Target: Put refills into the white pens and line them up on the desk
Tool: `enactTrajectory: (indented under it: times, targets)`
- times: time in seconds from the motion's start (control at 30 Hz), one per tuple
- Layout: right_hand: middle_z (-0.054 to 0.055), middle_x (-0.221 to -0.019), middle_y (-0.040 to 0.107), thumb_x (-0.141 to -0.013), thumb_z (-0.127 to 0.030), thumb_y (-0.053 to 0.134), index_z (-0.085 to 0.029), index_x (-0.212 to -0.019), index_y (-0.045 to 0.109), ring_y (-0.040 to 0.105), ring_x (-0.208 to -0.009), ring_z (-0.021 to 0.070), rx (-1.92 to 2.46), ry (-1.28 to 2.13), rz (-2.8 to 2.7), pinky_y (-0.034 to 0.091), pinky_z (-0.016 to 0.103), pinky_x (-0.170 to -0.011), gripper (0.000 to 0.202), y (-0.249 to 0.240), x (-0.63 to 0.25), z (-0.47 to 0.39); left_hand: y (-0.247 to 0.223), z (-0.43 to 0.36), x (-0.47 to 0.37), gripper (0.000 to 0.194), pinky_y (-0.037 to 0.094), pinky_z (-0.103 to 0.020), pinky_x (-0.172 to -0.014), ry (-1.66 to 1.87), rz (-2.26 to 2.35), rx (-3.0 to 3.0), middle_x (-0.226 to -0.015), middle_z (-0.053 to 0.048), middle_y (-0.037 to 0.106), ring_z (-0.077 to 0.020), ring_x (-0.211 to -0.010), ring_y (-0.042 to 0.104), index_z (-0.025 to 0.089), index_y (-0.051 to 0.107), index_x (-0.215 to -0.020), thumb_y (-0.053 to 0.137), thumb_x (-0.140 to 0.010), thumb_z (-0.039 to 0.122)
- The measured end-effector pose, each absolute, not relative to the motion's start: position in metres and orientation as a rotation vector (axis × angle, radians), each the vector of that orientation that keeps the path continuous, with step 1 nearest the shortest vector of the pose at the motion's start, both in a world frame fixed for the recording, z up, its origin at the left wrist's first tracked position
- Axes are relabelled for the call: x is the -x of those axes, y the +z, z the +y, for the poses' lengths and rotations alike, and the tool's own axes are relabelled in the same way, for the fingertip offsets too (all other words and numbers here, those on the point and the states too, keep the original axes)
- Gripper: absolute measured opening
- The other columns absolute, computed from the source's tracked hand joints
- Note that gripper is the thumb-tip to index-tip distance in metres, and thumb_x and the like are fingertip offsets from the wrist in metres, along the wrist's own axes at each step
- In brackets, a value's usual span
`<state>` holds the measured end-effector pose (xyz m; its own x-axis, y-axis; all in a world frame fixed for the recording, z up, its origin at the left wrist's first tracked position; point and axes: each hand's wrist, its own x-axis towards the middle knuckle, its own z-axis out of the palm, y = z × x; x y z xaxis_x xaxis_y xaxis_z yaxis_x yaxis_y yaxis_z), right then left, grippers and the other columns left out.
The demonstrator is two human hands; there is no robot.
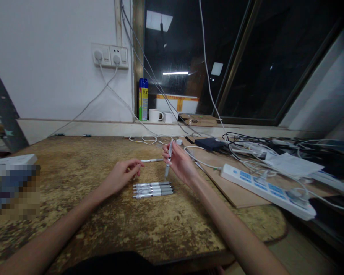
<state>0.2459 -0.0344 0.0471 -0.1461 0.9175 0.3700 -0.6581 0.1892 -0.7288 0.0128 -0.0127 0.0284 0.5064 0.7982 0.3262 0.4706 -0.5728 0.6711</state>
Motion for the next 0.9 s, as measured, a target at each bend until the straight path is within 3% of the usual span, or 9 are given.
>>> enactTrajectory:
  times: [0.2, 0.33, 0.47, 0.67, 0.77, 0.9]
  targets:
    - [-0.001, -0.079, 0.059, -0.088, -0.043, 0.071, -0.022, -0.091, 0.064, 0.052, -0.070, 0.0126, 0.623, 1.078, -1.431, 0.042, 0.023, -0.061, 0.022, 0.033, -0.244, -0.031, 0.034, -0.019, -0.017, 0.037, 0.047, -0.028, -0.068, 0.922, 0.887, -2.117, -0.083, -0.003, 0.067, -0.0164, -0.072, 0.060, 0.019, 0.058, -0.128, 0.050, -0.099, 0.041]
    - [0.000, -0.082, 0.064, -0.090, -0.041, 0.068, -0.023, -0.099, 0.066, 0.058, -0.076, 0.0155, 0.701, 0.950, -1.726, 0.046, 0.028, -0.071, 0.020, 0.024, -0.239, -0.032, 0.035, -0.024, -0.021, 0.045, 0.049, -0.030, -0.074, 0.940, 0.810, -2.105, -0.101, -0.006, 0.070, -0.0173, -0.080, 0.062, 0.022, 0.053, -0.134, 0.060, -0.094, 0.040]
    - [0.001, -0.085, 0.067, -0.090, -0.042, 0.069, -0.023, -0.103, 0.064, 0.063, -0.077, 0.0166, 0.733, 0.920, -1.812, 0.047, 0.029, -0.072, 0.023, 0.017, -0.236, -0.032, 0.036, -0.027, -0.022, 0.039, 0.049, -0.031, -0.074, 0.924, 0.805, -2.139, -0.104, -0.006, 0.071, -0.0180, -0.083, 0.063, 0.022, 0.061, -0.124, 0.064, -0.092, 0.045]
    - [0.001, -0.072, 0.066, -0.096, -0.054, 0.056, -0.020, -0.093, 0.064, 0.055, -0.061, 0.0149, 1.002, 0.906, -1.861, 0.040, 0.026, -0.057, 0.035, 0.012, -0.252, -0.024, 0.034, -0.015, -0.015, 0.033, 0.047, -0.030, -0.072, 0.912, 0.925, -2.190, -0.097, -0.006, 0.072, -0.0189, -0.083, 0.064, 0.018, 0.067, -0.106, 0.060, -0.093, 0.048]
    - [0.001, -0.068, 0.065, -0.093, -0.053, 0.059, -0.019, -0.083, 0.065, 0.055, -0.061, 0.0149, 1.070, 0.857, -1.890, 0.040, 0.027, -0.058, 0.036, 0.010, -0.267, -0.018, 0.031, -0.003, -0.007, 0.034, 0.046, -0.029, -0.069, 0.894, 0.959, -2.188, -0.089, -0.005, 0.072, -0.0195, -0.081, 0.064, 0.018, 0.066, -0.102, 0.057, -0.094, 0.049]
    - [0.002, -0.076, 0.070, -0.088, -0.050, 0.066, -0.019, -0.089, 0.069, 0.062, -0.068, 0.0166, 0.992, 1.052, -1.972, 0.047, 0.029, -0.065, 0.030, 0.006, -0.281, -0.013, 0.027, 0.008, 0.005, 0.034, 0.047, -0.028, -0.072, 0.702, 0.952, -2.210, -0.087, -0.004, 0.074, -0.0193, -0.080, 0.066, 0.018, 0.069, -0.094, 0.056, -0.094, 0.050]
